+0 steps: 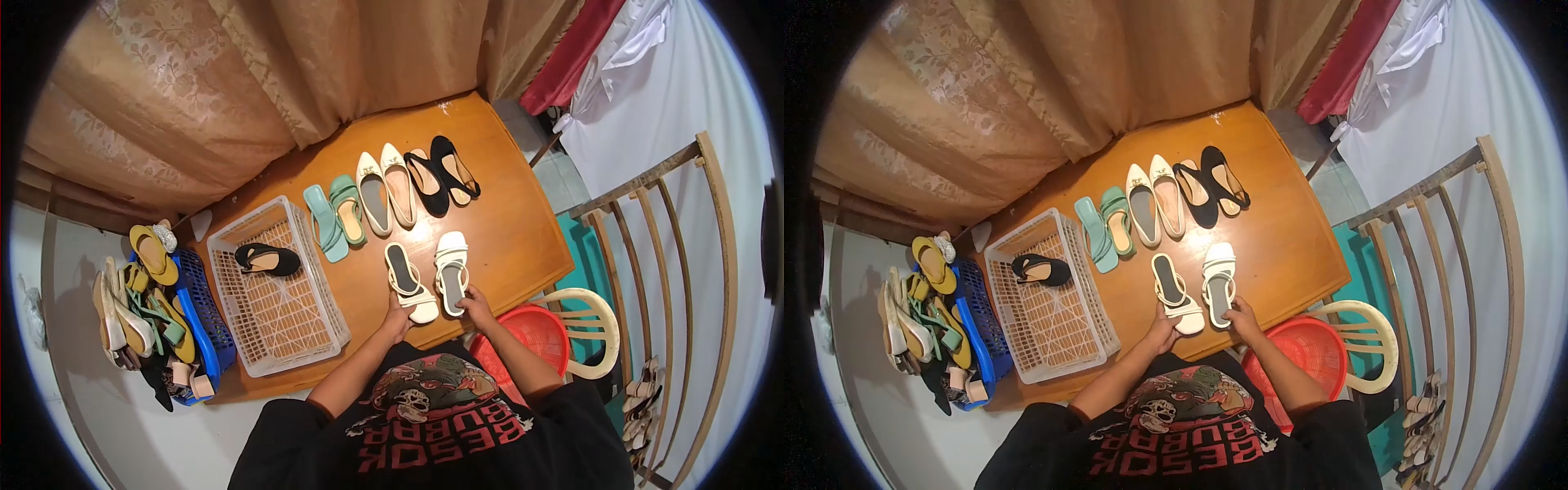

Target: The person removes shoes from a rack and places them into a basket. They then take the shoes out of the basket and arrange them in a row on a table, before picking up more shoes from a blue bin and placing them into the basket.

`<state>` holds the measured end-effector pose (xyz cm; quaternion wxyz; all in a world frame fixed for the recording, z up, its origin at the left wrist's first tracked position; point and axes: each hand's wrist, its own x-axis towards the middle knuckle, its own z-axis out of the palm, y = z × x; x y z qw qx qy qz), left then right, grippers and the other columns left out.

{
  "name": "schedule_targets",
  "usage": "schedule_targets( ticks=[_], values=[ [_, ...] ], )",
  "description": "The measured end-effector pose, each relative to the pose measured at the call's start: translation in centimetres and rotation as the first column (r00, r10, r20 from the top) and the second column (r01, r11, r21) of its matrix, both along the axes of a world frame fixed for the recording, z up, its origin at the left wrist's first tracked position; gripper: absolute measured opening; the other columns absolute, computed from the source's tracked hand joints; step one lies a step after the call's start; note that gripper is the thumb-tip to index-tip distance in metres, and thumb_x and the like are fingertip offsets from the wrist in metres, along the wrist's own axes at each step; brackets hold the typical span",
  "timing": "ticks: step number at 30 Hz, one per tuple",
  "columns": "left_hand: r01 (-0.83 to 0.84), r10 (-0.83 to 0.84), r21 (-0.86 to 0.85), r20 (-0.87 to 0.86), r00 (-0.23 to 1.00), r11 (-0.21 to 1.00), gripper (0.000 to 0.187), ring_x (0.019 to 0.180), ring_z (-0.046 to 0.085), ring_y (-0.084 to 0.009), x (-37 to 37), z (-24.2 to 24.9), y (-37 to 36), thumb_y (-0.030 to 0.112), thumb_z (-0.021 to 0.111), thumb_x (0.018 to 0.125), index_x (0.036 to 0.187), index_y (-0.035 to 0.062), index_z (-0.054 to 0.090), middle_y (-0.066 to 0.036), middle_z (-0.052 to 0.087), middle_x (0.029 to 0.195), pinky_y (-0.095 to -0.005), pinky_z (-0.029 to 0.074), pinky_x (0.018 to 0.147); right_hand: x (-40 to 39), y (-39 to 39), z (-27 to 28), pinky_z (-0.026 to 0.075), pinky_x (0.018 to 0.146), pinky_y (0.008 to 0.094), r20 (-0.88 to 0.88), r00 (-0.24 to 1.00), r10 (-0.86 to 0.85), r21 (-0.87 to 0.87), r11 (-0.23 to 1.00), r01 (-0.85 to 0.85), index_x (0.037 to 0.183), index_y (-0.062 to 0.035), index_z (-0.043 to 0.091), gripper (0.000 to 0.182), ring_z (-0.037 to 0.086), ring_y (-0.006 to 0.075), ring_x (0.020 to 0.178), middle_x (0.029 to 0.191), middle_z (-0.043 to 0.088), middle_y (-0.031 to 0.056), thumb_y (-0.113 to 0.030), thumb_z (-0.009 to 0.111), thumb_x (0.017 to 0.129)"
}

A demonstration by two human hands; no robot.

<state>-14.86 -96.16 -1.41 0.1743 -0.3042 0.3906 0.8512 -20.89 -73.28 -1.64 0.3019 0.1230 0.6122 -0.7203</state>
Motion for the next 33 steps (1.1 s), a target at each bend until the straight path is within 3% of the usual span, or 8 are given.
schedule_targets(
  ticks=[7, 10, 13, 18, 27, 30, 32, 33],
  values=[
    [0.097, -0.096, -0.161, 0.014, 0.995, 0.982, 0.073, 0.121, 0.052, -0.0303, 1.0, -1.4, 0.0, -0.013, 0.049, 0.082, 0.143, 0.0147, 0.02, -0.014, 0.045, 0.133, -0.0476, 0.051, 0.095, 3.2, -1.8, -2.1, 0.049, 0.073, 0.0253, 0.042, 0.988, -0.148, 0.007, 0.989, 0.148, 0.111, -0.0017, 0.062, 0.032, 0.06, 0.0132, 0.082, 0.095, 0.06, 0.0037, -0.004, 0.057, 0.079],
    [0.22, -0.348, -0.861, 0.053, 0.936, 0.459, 0.077, 0.114, 0.053, -0.033, 1.4, -2.9, -0.5, -0.006, 0.06, 0.068, 0.139, 0.0036, 0.033, -0.018, 0.047, 0.13, -0.0353, 0.042, 0.099, 3.6, -2.6, -4.2, 0.043, 0.094, 0.0307, -0.31, 0.95, -0.043, 0.399, 0.901, 0.171, 0.111, 0.0027, 0.064, 0.036, 0.053, 0.0214, 0.111, 0.123, 0.049, 0.01, -0.008, 0.058, 0.077],
    [0.242, -0.353, -0.871, 0.085, 0.932, 0.428, 0.086, 0.12, 0.037, -0.038, 2.3, -2.2, -1.6, 0.004, 0.068, 0.072, 0.147, 0.0104, 0.027, -0.023, 0.045, 0.122, -0.0409, 0.03, 0.109, 3.9, -3.3, -3.2, 0.037, 0.103, 0.0327, -0.276, 0.956, -0.103, 0.413, 0.885, 0.215, 0.116, 0.0014, 0.063, 0.04, 0.046, 0.0262, 0.121, 0.126, 0.047, 0.0129, -0.009, 0.058, 0.078],
    [0.004, -0.14, -0.409, -0.304, 0.942, 0.913, 0.079, 0.116, 0.042, -0.0325, 3.1, -6.1, -3.0, 0.004, 0.066, 0.078, 0.147, 0.0104, 0.029, -0.021, 0.05, 0.118, -0.0397, 0.036, 0.104, 5.2, -4.3, -2.2, 0.035, 0.106, 0.0363, -0.363, 0.932, 0.021, 0.701, 0.665, 0.258, 0.125, -0.0058, 0.06, 0.04, 0.043, 0.0296, 0.124, 0.131, 0.048, 0.016, -0.015, 0.059, 0.086],
    [0.189, -0.389, -0.913, 0.037, 0.921, 0.361, 0.076, 0.118, 0.037, -0.0398, 1.1, -2.5, -1.7, 0.014, 0.081, 0.068, 0.129, 0.0011, 0.037, -0.024, 0.043, 0.12, -0.0421, 0.033, 0.106, 6.1, -2.9, -5.9, 0.049, 0.09, 0.0381, -0.34, 0.94, 0.036, 0.333, 0.939, 0.084, 0.138, -0.0096, 0.035, 0.046, 0.058, 0.0273, 0.106, 0.122, 0.054, 0.0147, -0.012, 0.055, 0.096],
    [0.17, -0.397, -0.921, 0.018, 0.918, 0.351, 0.077, 0.117, 0.042, -0.038, 0.3, -1.5, -0.4, 0.01, 0.079, 0.071, 0.132, 0.0012, 0.033, -0.021, 0.044, 0.122, -0.0422, 0.037, 0.103, 5.2, -3.0, -0.1, 0.055, 0.072, 0.0338, 0.025, 1.0, 0.019, 0.145, 0.989, -0.022, 0.138, -0.0081, 0.029, 0.044, 0.064, 0.0225, 0.088, 0.113, 0.055, 0.013, -0.01, 0.049, 0.099],
    [0.058, -0.311, -0.615, -0.313, 0.898, 0.786, 0.078, 0.117, 0.049, -0.036, -0.4, -4.5, -0.2, 0.001, 0.073, 0.076, 0.136, 0.0011, 0.024, -0.02, 0.043, 0.13, -0.0388, 0.04, 0.102, 4.9, -2.2, -1.4, 0.058, 0.063, 0.0348, -0.01, 0.999, 0.033, 0.051, 0.998, -0.032, 0.139, -0.0098, 0.025, 0.043, 0.068, 0.0274, 0.079, 0.115, 0.054, 0.0176, -0.009, 0.046, 0.1],
    [0.054, -0.41, -0.71, -0.342, 0.846, 0.702, 0.084, 0.112, 0.055, -0.0321, -0.3, -4.4, 0.0, -0.009, 0.066, 0.079, 0.142, 0.0072, 0.013, -0.018, 0.04, 0.137, -0.0362, 0.052, 0.089, 4.8, -1.8, -1.2, 0.06, 0.065, 0.0348, 0.015, 1.0, 0.013, 0.018, 1.0, -0.013, 0.138, -0.0094, 0.026, 0.042, 0.069, 0.0304, 0.08, 0.119, 0.052, 0.0205, -0.006, 0.044, 0.1]
  ],
)
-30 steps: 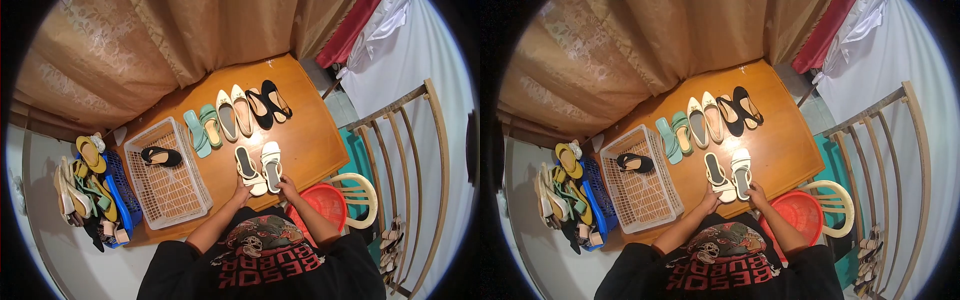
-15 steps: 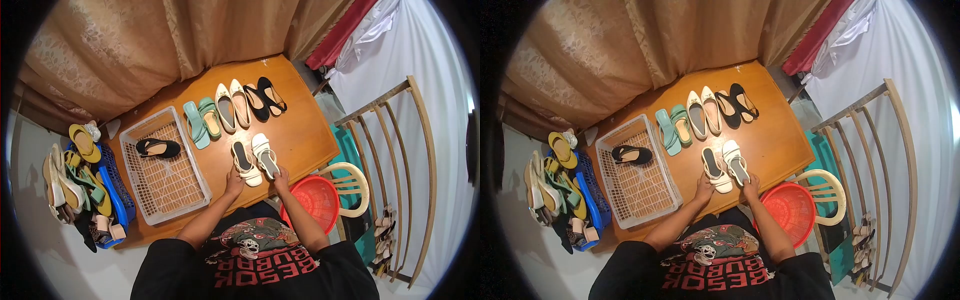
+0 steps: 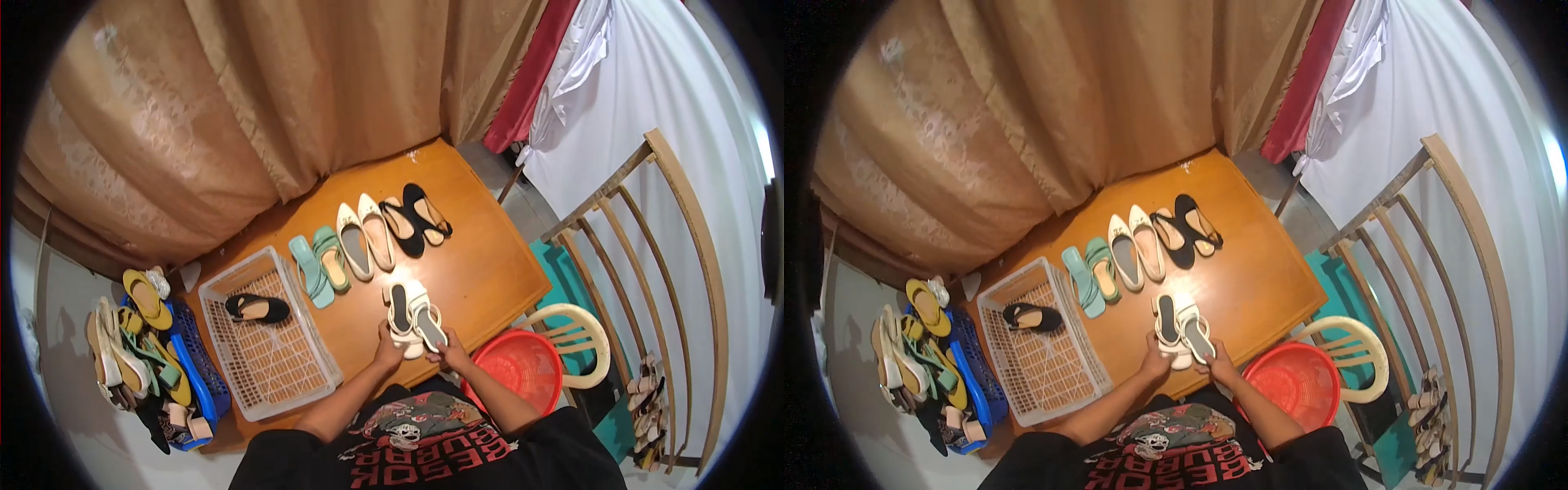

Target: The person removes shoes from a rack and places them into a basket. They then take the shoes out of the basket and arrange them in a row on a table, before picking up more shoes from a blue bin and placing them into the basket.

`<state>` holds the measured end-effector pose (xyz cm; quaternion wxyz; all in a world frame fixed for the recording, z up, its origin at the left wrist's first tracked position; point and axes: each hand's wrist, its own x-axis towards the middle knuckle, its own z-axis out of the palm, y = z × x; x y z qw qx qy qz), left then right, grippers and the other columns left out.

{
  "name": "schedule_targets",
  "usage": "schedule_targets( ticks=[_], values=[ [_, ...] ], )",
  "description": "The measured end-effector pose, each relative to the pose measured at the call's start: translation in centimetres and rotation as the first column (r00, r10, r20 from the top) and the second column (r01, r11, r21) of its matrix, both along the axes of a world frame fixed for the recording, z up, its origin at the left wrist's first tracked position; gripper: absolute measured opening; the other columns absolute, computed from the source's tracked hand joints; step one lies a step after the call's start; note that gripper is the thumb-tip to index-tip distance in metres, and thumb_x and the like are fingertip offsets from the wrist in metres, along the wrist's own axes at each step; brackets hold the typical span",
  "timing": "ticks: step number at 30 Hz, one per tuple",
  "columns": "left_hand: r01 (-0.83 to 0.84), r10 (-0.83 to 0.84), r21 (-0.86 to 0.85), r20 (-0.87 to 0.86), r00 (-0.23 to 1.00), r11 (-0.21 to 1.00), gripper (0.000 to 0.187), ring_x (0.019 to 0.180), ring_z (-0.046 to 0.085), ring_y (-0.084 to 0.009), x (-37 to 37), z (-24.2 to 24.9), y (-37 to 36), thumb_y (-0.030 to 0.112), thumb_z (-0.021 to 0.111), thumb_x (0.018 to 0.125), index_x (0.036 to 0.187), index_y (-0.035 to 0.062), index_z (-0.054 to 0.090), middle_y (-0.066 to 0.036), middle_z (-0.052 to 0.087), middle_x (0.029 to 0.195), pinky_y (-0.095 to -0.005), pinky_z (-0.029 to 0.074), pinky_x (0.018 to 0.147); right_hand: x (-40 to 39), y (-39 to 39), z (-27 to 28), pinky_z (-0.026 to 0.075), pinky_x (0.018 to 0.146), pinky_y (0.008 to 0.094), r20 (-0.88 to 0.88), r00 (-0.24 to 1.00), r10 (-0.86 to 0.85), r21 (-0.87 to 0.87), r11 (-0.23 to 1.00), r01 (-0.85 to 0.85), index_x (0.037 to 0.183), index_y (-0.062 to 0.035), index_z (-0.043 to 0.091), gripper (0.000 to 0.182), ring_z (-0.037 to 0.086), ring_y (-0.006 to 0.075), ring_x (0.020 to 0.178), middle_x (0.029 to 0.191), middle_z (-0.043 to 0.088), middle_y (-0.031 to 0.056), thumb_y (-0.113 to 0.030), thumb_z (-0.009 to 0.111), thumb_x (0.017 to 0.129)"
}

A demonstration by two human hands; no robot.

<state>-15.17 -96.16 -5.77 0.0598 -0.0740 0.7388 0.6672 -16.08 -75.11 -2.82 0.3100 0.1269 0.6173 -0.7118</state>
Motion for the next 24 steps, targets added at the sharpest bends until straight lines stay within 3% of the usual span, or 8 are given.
schedule_targets(
  ticks=[2, 4, 5, 9, 13, 17, 24],
  values=[
    [0.015, -0.094, 0.241, 0.318, 0.943, 0.97, 0.098, 0.11, 0.058, -0.0296, -0.5, 7.2, 0.9, -0.013, 0.062, 0.078, 0.147, 0.0193, 0.0, -0.016, 0.039, 0.14, -0.0351, 0.058, 0.073, -0.1, 0.6, -1.2, 0.06, 0.068, 0.0354, 0.088, 0.993, -0.073, -0.078, 0.994, 0.08, 0.138, -0.0092, 0.025, 0.041, 0.068, 0.0308, 0.081, 0.121, 0.051, 0.0205, -0.005, 0.043, 0.101],
    [0.159, -0.238, 0.346, 0.199, 0.951, 0.925, 0.108, 0.106, 0.06, -0.0271, -0.7, 7.4, 1.6, -0.014, 0.06, 0.079, 0.148, 0.0313, -0.011, -0.013, 0.037, 0.142, -0.0341, 0.06, 0.061, -0.7, 1.6, -1.2, 0.06, 0.069, 0.0356, 0.096, 0.993, -0.069, -0.088, 0.993, 0.077, 0.138, -0.0091, 0.026, 0.041, 0.068, 0.0307, 0.083, 0.121, 0.051, 0.0202, -0.004, 0.042, 0.101],
    [0.127, -0.25, 0.365, 0.313, 0.916, 0.922, 0.11, 0.105, 0.061, -0.0283, -0.7, 7.3, 2.2, -0.015, 0.058, 0.081, 0.147, 0.0346, -0.015, -0.013, 0.035, 0.144, -0.0378, 0.061, 0.066, -0.2, 2.2, -1.1, 0.06, 0.071, 0.0358, 0.103, 0.992, -0.07, -0.081, 0.994, 0.079, 0.138, -0.0091, 0.026, 0.04, 0.068, 0.0307, 0.085, 0.122, 0.051, 0.0199, -0.003, 0.042, 0.101],
    [0.059, -0.256, 0.488, 0.348, 0.902, 0.871, 0.104, 0.108, 0.061, -0.0329, -1.0, 7.2, 5.0, -0.017, 0.052, 0.085, 0.146, 0.0348, -0.014, -0.016, 0.032, 0.146, -0.0463, 0.06, 0.076, 0.1, 5.3, -1.6, 0.059, 0.077, 0.0357, 0.037, 0.983, -0.179, -0.15, 0.972, 0.183, 0.137, -0.0069, 0.028, 0.038, 0.066, 0.0287, 0.092, 0.126, 0.05, 0.016, -0.006, 0.042, 0.101],
    [0.054, -0.291, 0.557, 0.346, 0.892, 0.828, 0.096, 0.115, 0.057, -0.036, -3.1, 6.6, 8.3, -0.016, 0.048, 0.088, 0.147, 0.0325, -0.011, -0.017, 0.03, 0.147, -0.0519, 0.058, 0.082, -1.9, 8.7, -0.6, 0.059, 0.073, 0.0341, -0.066, 0.94, -0.334, -0.159, 0.934, 0.32, 0.137, -0.0049, 0.031, 0.038, 0.067, 0.0271, 0.088, 0.124, 0.052, 0.0156, -0.011, 0.042, 0.102],
    [0.053, -0.336, 0.622, 0.347, 0.876, 0.781, 0.094, 0.118, 0.054, -0.0367, -7.7, 6.6, 11.8, -0.015, 0.047, 0.089, 0.147, 0.0319, -0.009, -0.017, 0.032, 0.145, -0.0528, 0.057, 0.083, -7.5, 12.7, -0.7, 0.058, 0.069, 0.0322, -0.079, 0.913, -0.4, -0.11, 0.914, 0.39, 0.14, -0.0042, 0.033, 0.04, 0.067, 0.025, 0.077, 0.119, 0.055, 0.0159, -0.011, 0.042, 0.101],
    [0.017, -0.354, 0.659, 0.38, 0.855, 0.752, 0.088, 0.101, 0.065, -0.0347, -19.1, 7.8, 18.8, -0.01, 0.045, 0.092, 0.147, 0.0343, -0.008, -0.018, 0.037, 0.142, -0.048, 0.06, 0.077, -20.2, 16.6, 0.4, 0.054, 0.064, 0.0256, -0.189, 0.915, -0.357, 0.097, 0.92, 0.379, 0.137, -0.002, 0.041, 0.036, 0.063, 0.0161, 0.075, 0.108, 0.06, 0.0111, -0.011, 0.044, 0.101]
  ],
)
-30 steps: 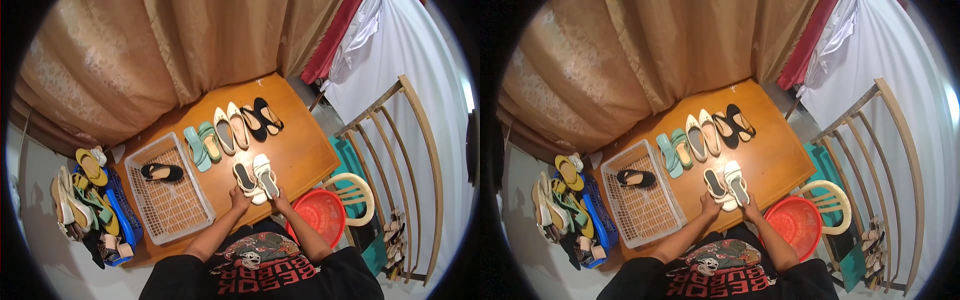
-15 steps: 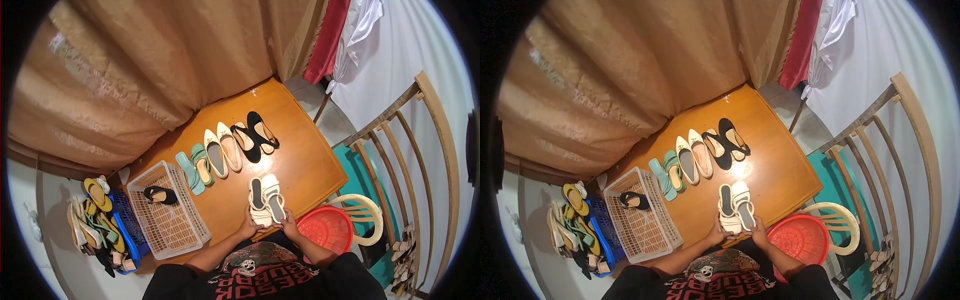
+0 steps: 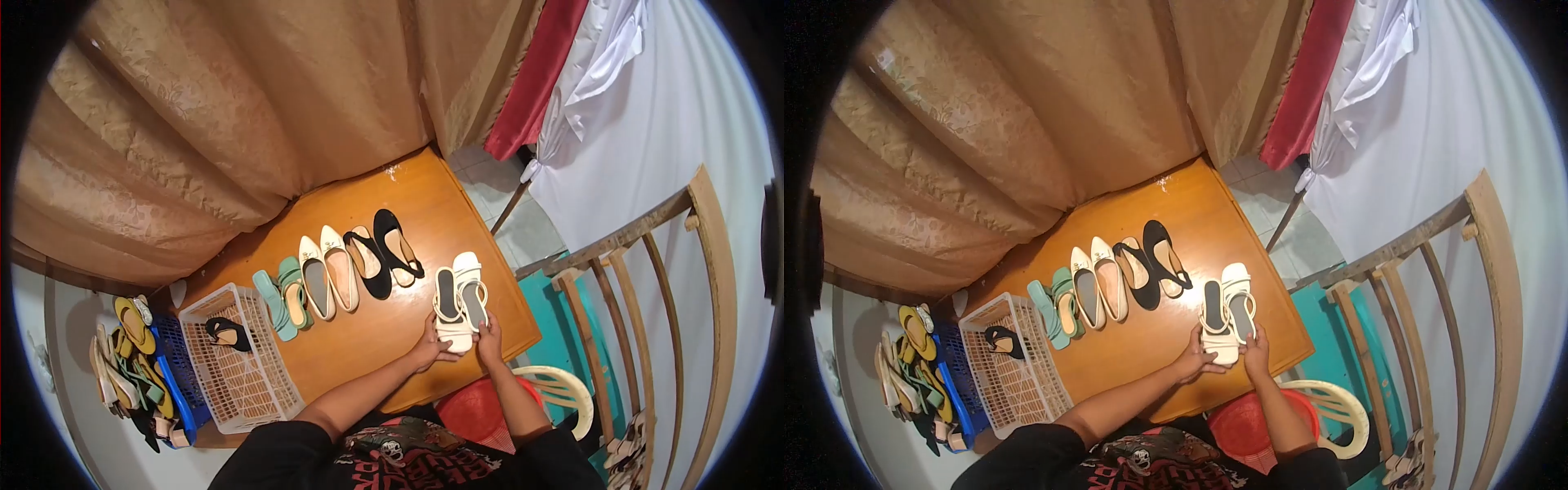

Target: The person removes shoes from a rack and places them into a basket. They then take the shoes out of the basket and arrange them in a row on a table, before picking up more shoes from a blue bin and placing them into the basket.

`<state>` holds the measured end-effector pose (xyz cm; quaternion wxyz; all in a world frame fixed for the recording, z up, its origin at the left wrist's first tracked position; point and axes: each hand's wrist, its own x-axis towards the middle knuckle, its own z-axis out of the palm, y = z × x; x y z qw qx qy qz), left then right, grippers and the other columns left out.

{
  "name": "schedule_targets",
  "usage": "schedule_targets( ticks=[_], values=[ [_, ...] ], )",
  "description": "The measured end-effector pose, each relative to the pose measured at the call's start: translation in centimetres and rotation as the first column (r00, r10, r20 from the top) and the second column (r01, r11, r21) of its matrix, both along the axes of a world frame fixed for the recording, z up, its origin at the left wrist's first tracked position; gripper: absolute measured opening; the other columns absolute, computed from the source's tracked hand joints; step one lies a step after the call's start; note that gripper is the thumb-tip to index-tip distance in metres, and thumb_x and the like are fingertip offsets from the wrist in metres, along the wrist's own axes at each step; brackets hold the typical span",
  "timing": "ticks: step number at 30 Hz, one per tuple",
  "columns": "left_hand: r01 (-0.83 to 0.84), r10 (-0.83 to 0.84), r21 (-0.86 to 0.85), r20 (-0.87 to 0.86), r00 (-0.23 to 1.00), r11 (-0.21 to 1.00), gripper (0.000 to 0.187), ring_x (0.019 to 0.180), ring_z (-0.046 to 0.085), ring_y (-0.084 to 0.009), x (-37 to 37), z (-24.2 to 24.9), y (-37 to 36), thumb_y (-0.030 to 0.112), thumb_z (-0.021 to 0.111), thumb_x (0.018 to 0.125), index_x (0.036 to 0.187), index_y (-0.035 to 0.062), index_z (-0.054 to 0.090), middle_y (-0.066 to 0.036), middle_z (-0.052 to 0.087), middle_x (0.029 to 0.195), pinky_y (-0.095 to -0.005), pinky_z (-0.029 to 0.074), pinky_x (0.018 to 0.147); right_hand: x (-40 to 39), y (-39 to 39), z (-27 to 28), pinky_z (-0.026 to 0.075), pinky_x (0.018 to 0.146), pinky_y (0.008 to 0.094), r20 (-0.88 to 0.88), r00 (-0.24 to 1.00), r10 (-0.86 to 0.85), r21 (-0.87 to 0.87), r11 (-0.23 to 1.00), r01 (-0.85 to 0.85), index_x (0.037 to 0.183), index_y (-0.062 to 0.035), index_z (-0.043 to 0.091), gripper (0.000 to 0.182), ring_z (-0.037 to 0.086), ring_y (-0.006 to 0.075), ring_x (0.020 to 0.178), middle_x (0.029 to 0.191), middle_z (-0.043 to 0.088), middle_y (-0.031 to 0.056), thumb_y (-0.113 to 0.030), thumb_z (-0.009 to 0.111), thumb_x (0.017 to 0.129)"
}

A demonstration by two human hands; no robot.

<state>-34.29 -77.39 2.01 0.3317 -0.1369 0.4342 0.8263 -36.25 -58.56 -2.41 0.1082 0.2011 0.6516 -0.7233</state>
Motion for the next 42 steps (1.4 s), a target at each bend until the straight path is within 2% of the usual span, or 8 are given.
schedule_targets(
  ticks=[15, 18, 23, 26, 27, 31, 34, 42],
  values=[
    [-0.317, 0.313, 0.028, 0.098, 0.945, 0.948, 0.083, 0.101, 0.065, -0.0334, -16.3, -1.3, 1.9, -0.009, 0.036, 0.096, 0.148, 0.0388, -0.007, -0.02, 0.041, 0.141, -0.0428, 0.061, 0.077, -18.8, 0.7, -0.5, 0.048, 0.048, 0.0262, 0.021, 0.984, 0.177, 0.007, 0.984, -0.178, 0.138, -0.0085, 0.044, 0.036, 0.059, 0.0152, 0.054, 0.097, 0.064, 0.0131, -0.016, 0.038, 0.103],
    [-0.408, 0.43, -0.171, 0.123, 0.894, 0.897, 0.08, 0.105, 0.064, -0.0334, -18.0, -1.2, 1.5, -0.012, 0.03, 0.095, 0.15, 0.037, -0.001, -0.018, 0.045, 0.138, -0.0435, 0.059, 0.083, -20.2, 0.4, -1.0, 0.046, 0.047, 0.0252, 0.006, 0.972, 0.236, 0.06, 0.97, -0.236, 0.139, -0.01, 0.044, 0.036, 0.057, 0.0136, 0.053, 0.096, 0.063, 0.0118, -0.017, 0.039, 0.104],
    [-0.467, 0.49, -0.175, 0.124, 0.863, 0.867, 0.082, 0.108, 0.061, -0.0321, -20.3, -1.5, 0.9, -0.013, 0.034, 0.094, 0.151, 0.035, 0.0, -0.018, 0.043, 0.139, -0.0442, 0.057, 0.086, -21.5, -1.4, -1.3, 0.045, 0.047, 0.0242, -0.021, 0.979, 0.202, 0.03, 0.979, -0.201, 0.138, -0.0115, 0.045, 0.035, 0.056, 0.0124, 0.053, 0.096, 0.062, 0.0102, -0.02, 0.039, 0.104],
    [-0.494, 0.554, -0.287, 0.188, 0.811, 0.821, 0.088, 0.093, 0.065, -0.0272, -21.6, -2.1, 0.7, -0.012, 0.04, 0.092, 0.152, 0.0321, -0.006, -0.016, 0.05, 0.13, -0.0376, 0.06, 0.074, -22.4, -2.2, -1.1, 0.045, 0.048, 0.0241, -0.028, 0.978, 0.208, 0.058, 0.977, -0.207, 0.137, -0.0119, 0.045, 0.035, 0.055, 0.0114, 0.053, 0.095, 0.062, 0.0094, -0.022, 0.039, 0.104],
    [-0.511, 0.583, -0.321, 0.189, 0.791, 0.797, 0.071, 0.096, 0.064, -0.0275, -21.6, -2.3, 0.9, -0.004, 0.044, 0.094, 0.152, 0.0183, 0.009, -0.016, 0.053, 0.126, -0.0392, 0.058, 0.077, -22.6, -2.5, -1.0, 0.045, 0.048, 0.0241, -0.027, 0.975, 0.22, 0.088, 0.972, -0.217, 0.137, -0.0119, 0.045, 0.035, 0.054, 0.0107, 0.053, 0.095, 0.061, 0.009, -0.023, 0.039, 0.104],
    [-0.446, 0.503, -0.232, 0.368, 0.782, 0.864, 0.033, 0.108, 0.058, -0.0278, -21.0, -3.0, 1.2, 0.015, 0.04, 0.099, 0.13, 0.0034, 0.043, -0.015, 0.054, 0.123, -0.0382, 0.053, 0.087, -22.8, -4.0, -1.2, 0.045, 0.051, 0.0243, -0.037, 0.98, 0.195, 0.022, 0.981, -0.194, 0.137, -0.013, 0.046, 0.035, 0.055, 0.0115, 0.057, 0.099, 0.061, 0.0078, -0.022, 0.04, 0.104],
    [-0.403, 0.436, -0.167, 0.404, 0.804, 0.9, 0.04, 0.112, 0.054, -0.0274, -20.4, -3.0, 1.5, 0.031, 0.029, 0.105, 0.133, 0.006, 0.04, -0.012, 0.053, 0.124, -0.0429, 0.049, 0.091, -23.0, -4.7, -1.4, 0.045, 0.054, 0.0241, -0.043, 0.983, 0.177, -0.038, 0.983, -0.179, 0.137, -0.0132, 0.046, 0.036, 0.054, 0.0109, 0.059, 0.1, 0.061, 0.0061, -0.024, 0.042, 0.104],
    [-0.365, 0.381, -0.131, 0.478, 0.792, 0.922, 0.044, 0.114, 0.053, -0.0273, -20.3, -3.8, 1.3, 0.035, 0.022, 0.105, 0.138, 0.01, 0.038, -0.011, 0.05, 0.136, -0.0449, 0.044, 0.096, -22.1, -4.5, -1.0, 0.045, 0.064, 0.0234, -0.042, 0.984, 0.173, -0.109, 0.978, -0.177, 0.136, -0.0121, 0.05, 0.036, 0.05, 0.0095, 0.066, 0.1, 0.061, 0.0034, -0.026, 0.045, 0.103]
  ],
)
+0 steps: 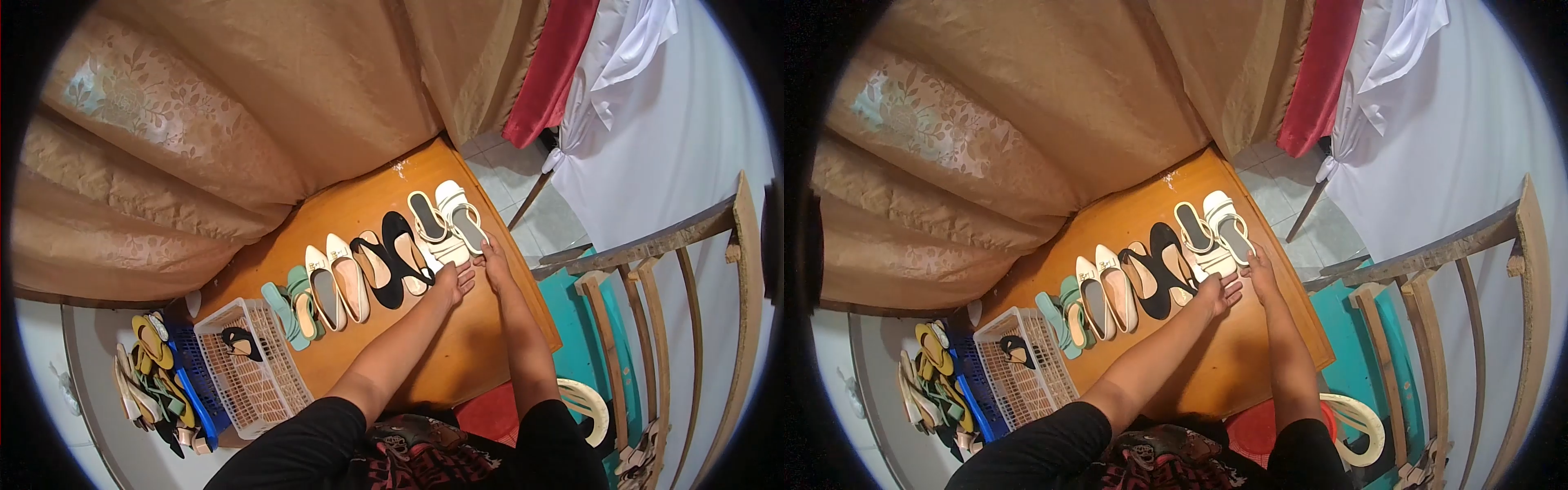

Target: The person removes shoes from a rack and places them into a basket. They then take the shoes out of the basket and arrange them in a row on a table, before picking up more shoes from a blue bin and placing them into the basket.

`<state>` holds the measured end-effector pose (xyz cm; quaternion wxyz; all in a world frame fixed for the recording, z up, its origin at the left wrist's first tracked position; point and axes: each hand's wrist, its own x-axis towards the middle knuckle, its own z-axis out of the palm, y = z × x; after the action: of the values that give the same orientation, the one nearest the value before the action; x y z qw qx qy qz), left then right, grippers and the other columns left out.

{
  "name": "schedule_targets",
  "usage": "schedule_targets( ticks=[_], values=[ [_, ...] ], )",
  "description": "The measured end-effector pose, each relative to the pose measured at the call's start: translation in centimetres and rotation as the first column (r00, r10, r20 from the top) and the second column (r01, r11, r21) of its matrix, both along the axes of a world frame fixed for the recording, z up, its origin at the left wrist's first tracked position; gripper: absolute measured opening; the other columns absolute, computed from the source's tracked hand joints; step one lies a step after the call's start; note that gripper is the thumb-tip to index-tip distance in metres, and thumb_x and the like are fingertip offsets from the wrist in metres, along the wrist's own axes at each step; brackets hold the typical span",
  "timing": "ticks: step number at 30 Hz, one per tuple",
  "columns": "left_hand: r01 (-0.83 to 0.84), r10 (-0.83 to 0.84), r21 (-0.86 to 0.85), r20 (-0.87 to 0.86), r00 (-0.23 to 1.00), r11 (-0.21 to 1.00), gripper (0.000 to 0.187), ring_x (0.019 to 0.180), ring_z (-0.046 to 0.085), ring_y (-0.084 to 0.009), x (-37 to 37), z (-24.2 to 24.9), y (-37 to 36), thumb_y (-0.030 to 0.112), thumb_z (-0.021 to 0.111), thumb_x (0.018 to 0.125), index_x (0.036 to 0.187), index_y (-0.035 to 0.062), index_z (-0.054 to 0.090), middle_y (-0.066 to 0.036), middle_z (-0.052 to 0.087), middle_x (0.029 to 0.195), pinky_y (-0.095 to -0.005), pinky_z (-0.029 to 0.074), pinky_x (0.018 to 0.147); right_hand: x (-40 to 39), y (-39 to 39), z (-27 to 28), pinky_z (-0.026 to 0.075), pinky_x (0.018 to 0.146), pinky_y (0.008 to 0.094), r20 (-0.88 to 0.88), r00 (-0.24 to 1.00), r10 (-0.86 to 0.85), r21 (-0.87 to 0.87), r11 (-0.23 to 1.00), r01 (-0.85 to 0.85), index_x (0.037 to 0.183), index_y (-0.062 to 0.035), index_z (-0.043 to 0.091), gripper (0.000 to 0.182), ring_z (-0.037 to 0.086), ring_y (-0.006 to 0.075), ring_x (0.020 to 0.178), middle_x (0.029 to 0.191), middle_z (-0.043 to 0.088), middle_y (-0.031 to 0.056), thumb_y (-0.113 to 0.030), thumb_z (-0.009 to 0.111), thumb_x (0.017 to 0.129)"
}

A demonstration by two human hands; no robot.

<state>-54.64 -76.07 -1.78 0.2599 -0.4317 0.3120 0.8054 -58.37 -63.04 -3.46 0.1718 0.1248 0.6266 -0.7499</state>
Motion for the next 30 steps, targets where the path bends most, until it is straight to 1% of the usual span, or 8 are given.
schedule_targets(
  ticks=[8, 16, 20, 23, 25, 27, 29, 30],
  values=[
    [0.126, -0.126, -0.053, 0.003, 0.992, 0.991, 0.05, 0.115, 0.053, -0.0227, 1.1, -0.1, -1.3, 0.042, 0.017, 0.106, 0.138, 0.0131, 0.043, -0.002, 0.058, 0.13, -0.042, 0.042, 0.094, 0.6, -1.5, 0.5, 0.044, 0.066, 0.0239, -0.047, 0.998, 0.036, 0.086, 0.996, -0.031, 0.136, -0.0117, 0.049, 0.037, 0.047, 0.0092, 0.069, 0.099, 0.061, 0.0017, -0.026, 0.045, 0.103],
    [0.048, -0.049, -0.077, -0.015, 0.999, 0.996, 0.053, 0.115, 0.056, -0.0255, 1.7, 0.6, -0.2, 0.045, 0.017, 0.105, 0.144, 0.0114, 0.031, -0.005, 0.059, 0.129, -0.0444, 0.04, 0.098, 1.3, -1.5, -0.2, 0.044, 0.066, 0.0244, -0.036, 0.999, 0.003, 0.022, 1.0, -0.002, 0.136, -0.0101, 0.051, 0.041, 0.047, 0.0102, 0.071, 0.102, 0.062, 0.0026, -0.032, 0.048, 0.101],
    [0.034, -0.034, 0.007, 0.053, 0.998, 0.999, 0.058, 0.115, 0.056, -0.0251, 3.0, 1.5, 0.2, 0.047, 0.022, 0.103, 0.144, 0.0074, 0.028, -0.008, 0.058, 0.13, -0.0458, 0.04, 0.097, 2.4, -1.7, -0.4, 0.048, 0.072, 0.0273, -0.039, 0.991, -0.125, -0.001, 0.992, 0.125, 0.136, -0.0089, 0.05, 0.043, 0.053, 0.0123, 0.077, 0.106, 0.061, 0.0051, -0.031, 0.05, 0.1],
    [0.271, -0.274, -0.042, -0.108, 0.956, 0.962, 0.053, 0.111, 0.058, -0.0232, 6.0, 1.2, -0.1, 0.046, 0.031, 0.101, 0.141, 0.0111, 0.034, -0.007, 0.059, 0.126, -0.0433, 0.041, 0.094, 3.3, -1.7, -2.7, 0.051, 0.083, 0.0313, -0.023, 0.957, -0.289, -0.201, 0.939, 0.279, 0.137, -0.0063, 0.047, 0.045, 0.061, 0.0207, 0.092, 0.115, 0.057, 0.0122, -0.032, 0.048, 0.1],
    [0.369, -0.384, -0.118, -0.154, 0.91, 0.922, 0.05, 0.108, 0.058, -0.0234, 8.9, 1.0, -1.3, 0.045, 0.036, 0.099, 0.136, 0.0108, 0.041, -0.007, 0.057, 0.127, -0.0407, 0.044, 0.087, 5.2, -0.6, -7.6, 0.05, 0.091, 0.0345, -0.368, 0.91, -0.193, 0.095, 0.965, 0.243, 0.139, -0.0039, 0.043, 0.047, 0.06, 0.0257, 0.102, 0.129, 0.05, 0.0146, -0.032, 0.045, 0.101],
    [0.298, -0.321, -0.153, -0.155, 0.934, 0.942, 0.049, 0.106, 0.058, -0.0243, 12.9, 1.2, -3.1, 0.044, 0.039, 0.098, 0.131, 0.0091, 0.045, -0.008, 0.055, 0.129, -0.039, 0.047, 0.082, 8.5, -0.8, -3.8, 0.05, 0.089, 0.0371, 0.006, 0.938, -0.348, -0.247, 0.908, 0.338, 0.142, -0.008, 0.038, 0.048, 0.06, 0.0214, 0.093, 0.14, 0.045, 0.0078, -0.035, 0.042, 0.103],
    [0.49, -0.512, -0.151, -0.211, 0.832, 0.858, 0.051, 0.108, 0.057, -0.025, 17.6, 0.1, -5.7, 0.045, 0.042, 0.097, 0.133, 0.0108, 0.043, -0.009, 0.055, 0.129, -0.0359, 0.049, 0.076, 11.8, -1.6, -2.3, 0.05, 0.09, 0.037, -0.126, 0.932, -0.34, -0.141, 0.936, 0.322, 0.14, -0.0056, 0.039, 0.046, 0.06, 0.0219, 0.092, 0.142, 0.044, 0.0082, -0.033, 0.042, 0.103],
    [0.433, -0.456, -0.148, -0.212, 0.864, 0.889, 0.051, 0.108, 0.057, -0.025, 19.6, 0.1, -7.4, 0.045, 0.042, 0.097, 0.133, 0.0108, 0.043, -0.009, 0.055, 0.129, -0.0359, 0.049, 0.076, 13.7, -2.0, -1.4, 0.05, 0.09, 0.0369, -0.152, 0.936, -0.317, -0.12, 0.946, 0.301, 0.138, -0.0046, 0.041, 0.043, 0.06, 0.0213, 0.092, 0.141, 0.046, 0.01, -0.031, 0.043, 0.103]
  ],
)
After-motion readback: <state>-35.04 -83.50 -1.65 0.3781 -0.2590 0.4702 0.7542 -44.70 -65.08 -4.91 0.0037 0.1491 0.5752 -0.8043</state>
